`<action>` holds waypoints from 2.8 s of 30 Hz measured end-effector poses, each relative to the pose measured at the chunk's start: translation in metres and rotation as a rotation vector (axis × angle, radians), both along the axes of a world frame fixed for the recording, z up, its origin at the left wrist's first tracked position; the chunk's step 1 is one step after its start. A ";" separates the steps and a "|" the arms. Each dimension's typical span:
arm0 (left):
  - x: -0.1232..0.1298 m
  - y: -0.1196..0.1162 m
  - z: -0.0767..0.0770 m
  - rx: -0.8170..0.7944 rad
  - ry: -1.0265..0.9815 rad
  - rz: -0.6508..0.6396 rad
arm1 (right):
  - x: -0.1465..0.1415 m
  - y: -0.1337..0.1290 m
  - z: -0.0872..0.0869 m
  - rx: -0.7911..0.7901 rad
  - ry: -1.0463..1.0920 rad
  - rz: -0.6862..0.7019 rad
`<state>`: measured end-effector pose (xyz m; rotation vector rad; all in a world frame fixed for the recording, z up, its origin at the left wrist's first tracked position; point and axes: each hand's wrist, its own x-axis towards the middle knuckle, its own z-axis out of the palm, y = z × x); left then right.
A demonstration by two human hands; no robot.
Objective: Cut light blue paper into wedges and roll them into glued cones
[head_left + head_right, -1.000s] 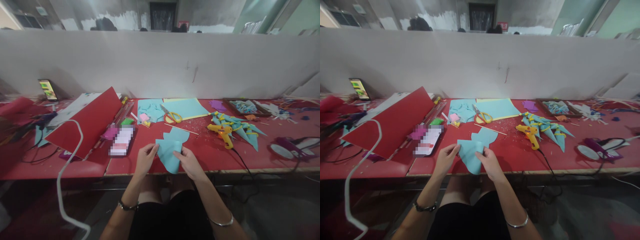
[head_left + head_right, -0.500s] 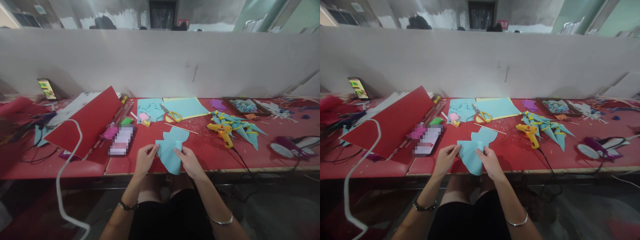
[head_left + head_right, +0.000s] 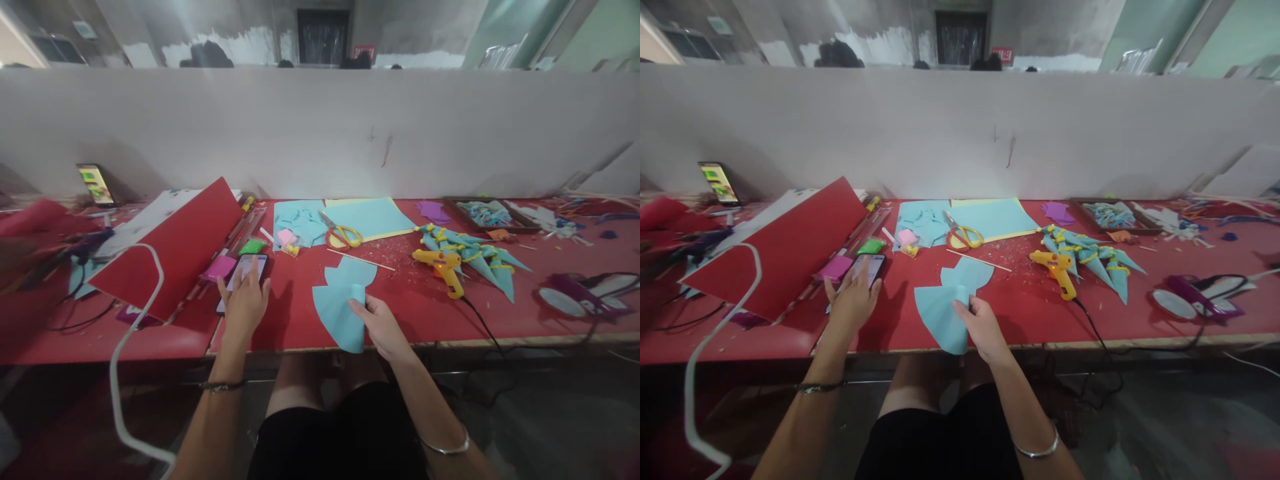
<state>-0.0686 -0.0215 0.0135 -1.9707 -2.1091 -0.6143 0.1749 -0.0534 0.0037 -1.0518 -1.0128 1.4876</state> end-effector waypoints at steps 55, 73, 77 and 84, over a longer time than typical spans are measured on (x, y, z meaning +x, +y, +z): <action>0.087 -0.032 -0.009 -0.276 -1.468 -0.370 | -0.017 -0.005 0.017 0.050 0.374 -0.039; 0.069 -0.022 -0.002 -0.042 -0.904 -0.430 | 0.024 0.001 -0.010 0.550 -0.749 0.060; 0.060 -0.042 -0.002 -0.288 -0.649 -0.740 | 0.034 0.001 -0.026 0.578 -0.803 0.138; 0.056 -0.053 -0.019 -0.373 -0.238 -0.760 | 0.041 0.002 -0.028 0.631 -0.874 0.248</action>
